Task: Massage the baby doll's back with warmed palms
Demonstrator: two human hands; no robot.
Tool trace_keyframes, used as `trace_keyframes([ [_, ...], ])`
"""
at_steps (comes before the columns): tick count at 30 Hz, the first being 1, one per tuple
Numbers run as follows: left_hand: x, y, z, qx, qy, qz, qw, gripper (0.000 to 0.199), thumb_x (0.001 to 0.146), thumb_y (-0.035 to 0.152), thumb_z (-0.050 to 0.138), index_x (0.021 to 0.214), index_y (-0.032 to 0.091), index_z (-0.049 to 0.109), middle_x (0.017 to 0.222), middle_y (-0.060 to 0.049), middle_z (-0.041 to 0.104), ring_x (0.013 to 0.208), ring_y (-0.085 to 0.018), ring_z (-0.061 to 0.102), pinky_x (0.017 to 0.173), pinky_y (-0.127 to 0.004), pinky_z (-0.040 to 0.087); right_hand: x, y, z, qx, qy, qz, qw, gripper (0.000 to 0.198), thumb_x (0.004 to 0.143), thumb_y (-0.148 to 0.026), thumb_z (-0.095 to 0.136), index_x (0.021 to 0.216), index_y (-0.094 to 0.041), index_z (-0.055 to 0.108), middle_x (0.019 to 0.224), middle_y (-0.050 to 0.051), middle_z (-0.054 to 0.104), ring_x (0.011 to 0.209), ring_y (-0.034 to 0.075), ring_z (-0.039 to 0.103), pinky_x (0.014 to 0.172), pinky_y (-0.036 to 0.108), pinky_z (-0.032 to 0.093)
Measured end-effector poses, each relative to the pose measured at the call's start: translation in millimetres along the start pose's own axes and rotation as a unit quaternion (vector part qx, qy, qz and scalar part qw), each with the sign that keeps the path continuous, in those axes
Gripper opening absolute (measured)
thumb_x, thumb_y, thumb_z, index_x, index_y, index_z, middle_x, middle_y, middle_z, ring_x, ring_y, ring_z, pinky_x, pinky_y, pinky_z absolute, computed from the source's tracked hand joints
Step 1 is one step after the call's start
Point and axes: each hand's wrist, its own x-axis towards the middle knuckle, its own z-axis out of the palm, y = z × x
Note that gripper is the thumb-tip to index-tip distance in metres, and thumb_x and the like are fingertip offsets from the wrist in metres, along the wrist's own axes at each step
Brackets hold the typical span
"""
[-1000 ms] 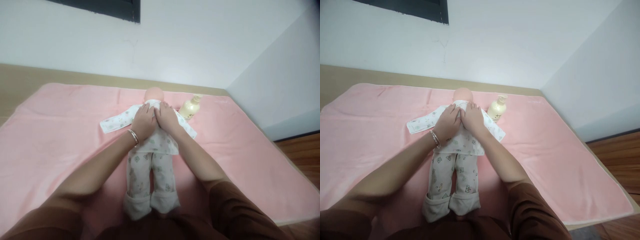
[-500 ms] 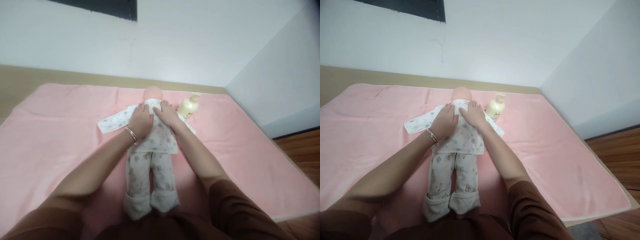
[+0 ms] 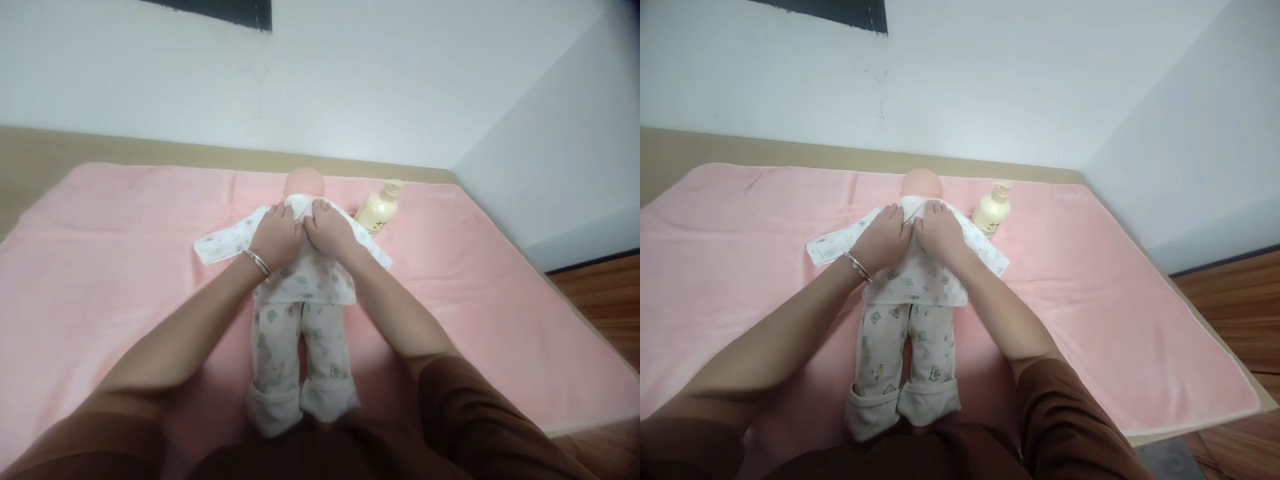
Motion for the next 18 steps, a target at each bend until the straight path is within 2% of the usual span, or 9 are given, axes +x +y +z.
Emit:
trace_keyframes([
  [3, -4, 10, -10, 0.014, -0.021, -0.013, 1.000, 0.042, 0.094, 0.027, 0.040, 0.122, 0.002, 0.058, 0.132, -0.026, 0.060, 0.138, -0.039, 0.049, 0.121, -0.057, 0.038, 17, 17, 0, 0.034, -0.045, 0.030, 0.998, 0.066, 0.104, -0.039, 0.029, 0.154, 0.005, 0.032, 0.163, 0.024, 0.035, 0.153, 0.037, 0.034, 0.126, 0.046, 0.030],
  [7, 7, 0, -13, -0.029, -0.048, -0.045, 0.997, 0.025, 0.091, 0.024, 0.041, 0.099, 0.013, 0.062, 0.112, -0.018, 0.067, 0.119, -0.034, 0.060, 0.111, -0.053, 0.048, 10, 12, 0, 0.011, -0.028, 0.015, 0.999, 0.062, 0.105, -0.040, 0.027, 0.144, 0.004, 0.046, 0.150, 0.025, 0.052, 0.142, 0.038, 0.046, 0.122, 0.048, 0.035],
  [9, 15, -7, -9, -0.045, -0.034, -0.081, 0.995, 0.023, 0.091, 0.023, 0.040, 0.095, 0.015, 0.060, 0.109, -0.017, 0.067, 0.113, -0.034, 0.061, 0.110, -0.054, 0.048, -3, -1, 0, -0.021, -0.006, 0.001, 1.000, 0.058, 0.105, -0.035, 0.028, 0.141, 0.005, 0.049, 0.142, 0.027, 0.057, 0.135, 0.039, 0.051, 0.119, 0.049, 0.037],
  [13, 21, -13, 4, -0.064, 0.030, -0.123, 0.990, 0.025, 0.092, 0.024, 0.038, 0.098, 0.016, 0.061, 0.110, -0.016, 0.067, 0.112, -0.031, 0.060, 0.111, -0.050, 0.046, -20, -17, 2, -0.047, 0.040, -0.031, 0.998, 0.056, 0.101, -0.029, 0.034, 0.144, 0.005, 0.044, 0.145, 0.030, 0.053, 0.138, 0.041, 0.048, 0.119, 0.052, 0.035],
  [15, 19, -12, 8, -0.074, 0.044, -0.127, 0.988, 0.028, 0.092, 0.026, 0.038, 0.102, 0.016, 0.062, 0.112, -0.015, 0.069, 0.113, -0.030, 0.060, 0.110, -0.049, 0.046, -17, -15, 5, -0.016, 0.046, -0.031, 0.998, 0.053, 0.101, -0.028, 0.034, 0.142, 0.003, 0.047, 0.146, 0.029, 0.053, 0.139, 0.040, 0.047, 0.118, 0.051, 0.037],
  [18, 16, -10, 10, -0.075, 0.047, -0.140, 0.986, 0.039, 0.094, 0.029, 0.038, 0.119, 0.012, 0.062, 0.128, -0.017, 0.066, 0.126, -0.031, 0.056, 0.118, -0.049, 0.041, -1, -2, 10, 0.044, 0.041, -0.014, 0.998, 0.053, 0.101, -0.031, 0.032, 0.140, 0.001, 0.049, 0.147, 0.026, 0.053, 0.141, 0.037, 0.047, 0.119, 0.051, 0.037],
])
